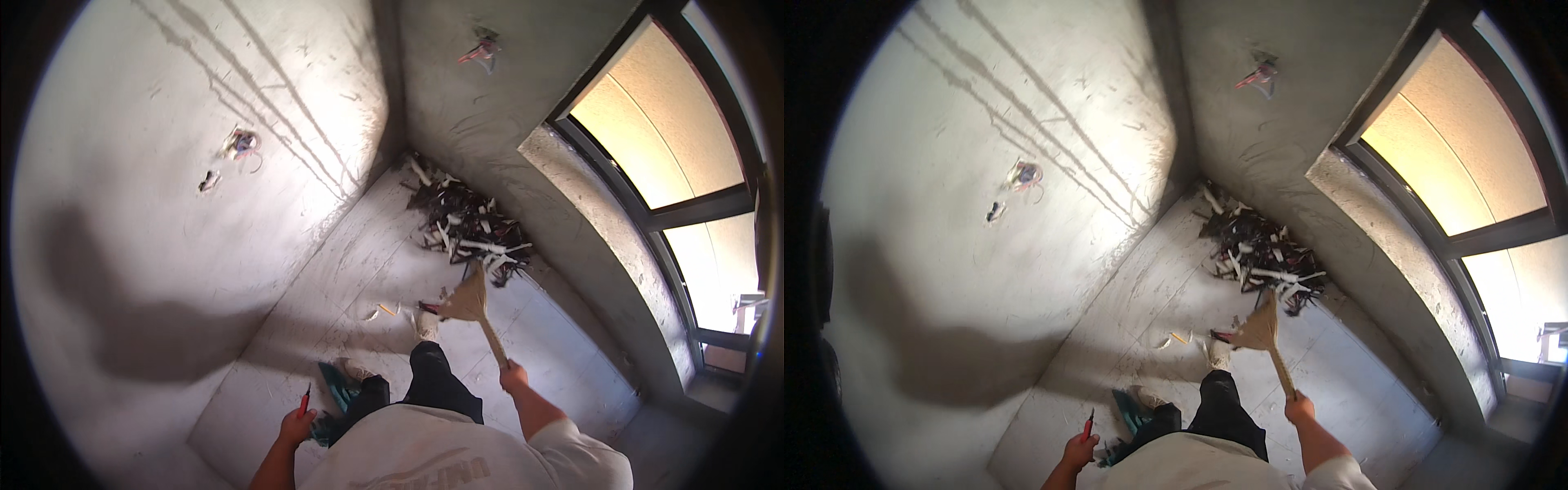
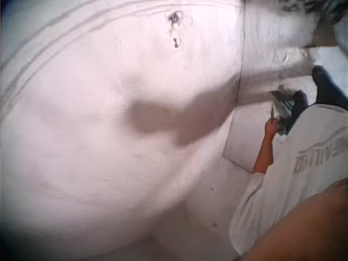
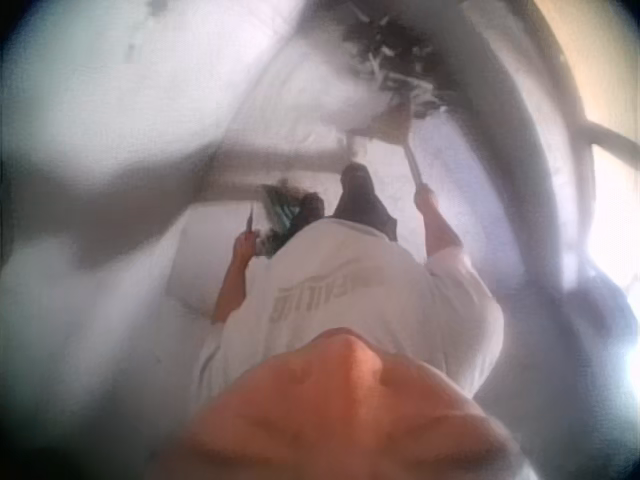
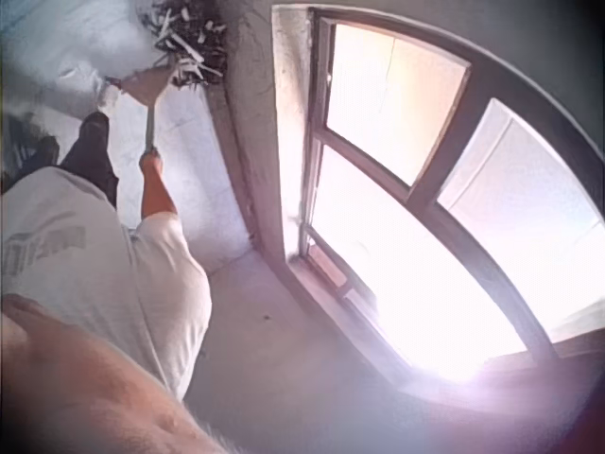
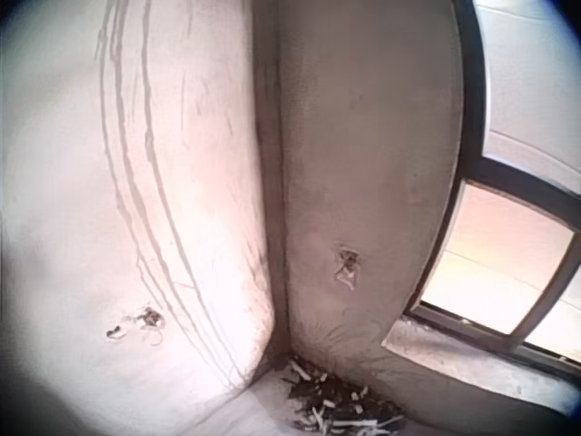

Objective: The person sweeps debris on a tiled floor using a traditional straw broom, gathering scattered pieces into a pile. The person moves across the room and down a staircase, continuing to sweep debris into a consolidated pile.

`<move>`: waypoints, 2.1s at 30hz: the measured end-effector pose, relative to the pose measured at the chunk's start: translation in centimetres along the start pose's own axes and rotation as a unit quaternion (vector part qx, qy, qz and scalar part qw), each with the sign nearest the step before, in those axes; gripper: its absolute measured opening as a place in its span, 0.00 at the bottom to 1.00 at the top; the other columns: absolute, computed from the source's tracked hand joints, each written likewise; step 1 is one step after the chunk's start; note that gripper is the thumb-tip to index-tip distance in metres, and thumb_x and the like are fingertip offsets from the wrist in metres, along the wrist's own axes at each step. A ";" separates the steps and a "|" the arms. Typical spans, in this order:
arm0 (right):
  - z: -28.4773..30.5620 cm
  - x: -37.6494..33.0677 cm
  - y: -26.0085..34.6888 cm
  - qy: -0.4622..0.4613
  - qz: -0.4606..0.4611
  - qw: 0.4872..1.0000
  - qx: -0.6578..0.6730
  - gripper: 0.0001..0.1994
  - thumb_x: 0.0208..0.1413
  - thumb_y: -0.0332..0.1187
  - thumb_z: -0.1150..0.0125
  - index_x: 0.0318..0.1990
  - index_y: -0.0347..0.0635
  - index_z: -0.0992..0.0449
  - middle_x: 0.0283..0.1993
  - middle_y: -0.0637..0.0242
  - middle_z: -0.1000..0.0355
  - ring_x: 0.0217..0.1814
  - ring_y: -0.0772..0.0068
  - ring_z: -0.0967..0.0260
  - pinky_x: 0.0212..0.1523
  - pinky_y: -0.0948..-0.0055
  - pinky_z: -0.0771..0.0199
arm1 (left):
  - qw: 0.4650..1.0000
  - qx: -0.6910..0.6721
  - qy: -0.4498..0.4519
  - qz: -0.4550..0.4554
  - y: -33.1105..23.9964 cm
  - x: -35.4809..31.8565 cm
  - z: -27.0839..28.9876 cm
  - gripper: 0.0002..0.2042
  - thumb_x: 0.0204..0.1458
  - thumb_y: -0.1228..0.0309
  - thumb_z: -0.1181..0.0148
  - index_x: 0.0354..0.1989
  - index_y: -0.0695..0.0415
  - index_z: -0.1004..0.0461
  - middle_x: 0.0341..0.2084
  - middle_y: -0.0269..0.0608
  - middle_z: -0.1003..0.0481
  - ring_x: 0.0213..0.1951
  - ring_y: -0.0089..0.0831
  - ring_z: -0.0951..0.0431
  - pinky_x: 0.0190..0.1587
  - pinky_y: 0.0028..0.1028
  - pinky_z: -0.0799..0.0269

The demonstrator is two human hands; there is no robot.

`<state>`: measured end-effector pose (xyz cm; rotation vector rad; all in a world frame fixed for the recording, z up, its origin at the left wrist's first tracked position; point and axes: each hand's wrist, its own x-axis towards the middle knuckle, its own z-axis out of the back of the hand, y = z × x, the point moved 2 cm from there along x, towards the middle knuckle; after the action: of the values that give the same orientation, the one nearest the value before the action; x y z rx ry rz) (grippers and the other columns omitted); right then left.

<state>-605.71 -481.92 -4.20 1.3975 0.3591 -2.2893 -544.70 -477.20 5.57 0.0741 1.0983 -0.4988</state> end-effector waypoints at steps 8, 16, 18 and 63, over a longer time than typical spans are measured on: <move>-0.6 -7.1 -2.3 -0.059 0.235 0.970 0.028 0.27 0.58 0.45 0.44 0.63 0.42 0.32 0.49 0.52 0.23 0.53 0.50 0.25 0.53 0.58 0.27 | 0.997 -0.009 0.046 -0.067 -11.5 2.1 0.3 0.17 0.55 0.55 0.39 0.31 0.60 0.25 0.18 0.35 0.30 0.20 0.27 0.29 0.25 0.31 0.29; 0.7 2.3 29.7 -0.081 0.268 0.959 0.050 0.24 0.57 0.47 0.45 0.60 0.53 0.29 0.49 0.49 0.24 0.51 0.43 0.27 0.52 0.53 0.27 | 0.987 0.114 0.040 -0.103 -15.6 7.1 6.3 0.20 0.54 0.53 0.39 0.30 0.61 0.26 0.18 0.37 0.29 0.21 0.30 0.26 0.25 0.35 0.28; 1.8 6.5 36.6 -0.140 0.286 0.948 0.021 0.23 0.57 0.46 0.45 0.59 0.52 0.28 0.49 0.50 0.24 0.52 0.45 0.27 0.52 0.53 0.27 | 0.979 0.170 0.019 -0.112 -11.8 11.8 8.8 0.20 0.54 0.52 0.40 0.30 0.61 0.26 0.18 0.36 0.29 0.21 0.31 0.28 0.27 0.37 0.28; -30.0 -5.0 6.1 -0.046 -0.039 0.981 0.186 0.17 0.61 0.43 0.54 0.54 0.56 0.25 0.43 0.55 0.22 0.47 0.49 0.24 0.48 0.52 0.26 | 0.907 0.333 0.119 -0.227 -34.7 12.6 8.6 0.16 0.58 0.57 0.41 0.32 0.59 0.28 0.14 0.29 0.38 0.14 0.20 0.37 0.18 0.27 0.30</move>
<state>-577.47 -473.12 -13.50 1.4611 -0.0518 -2.5709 -547.69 -514.93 5.05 0.4982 1.1404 -1.3042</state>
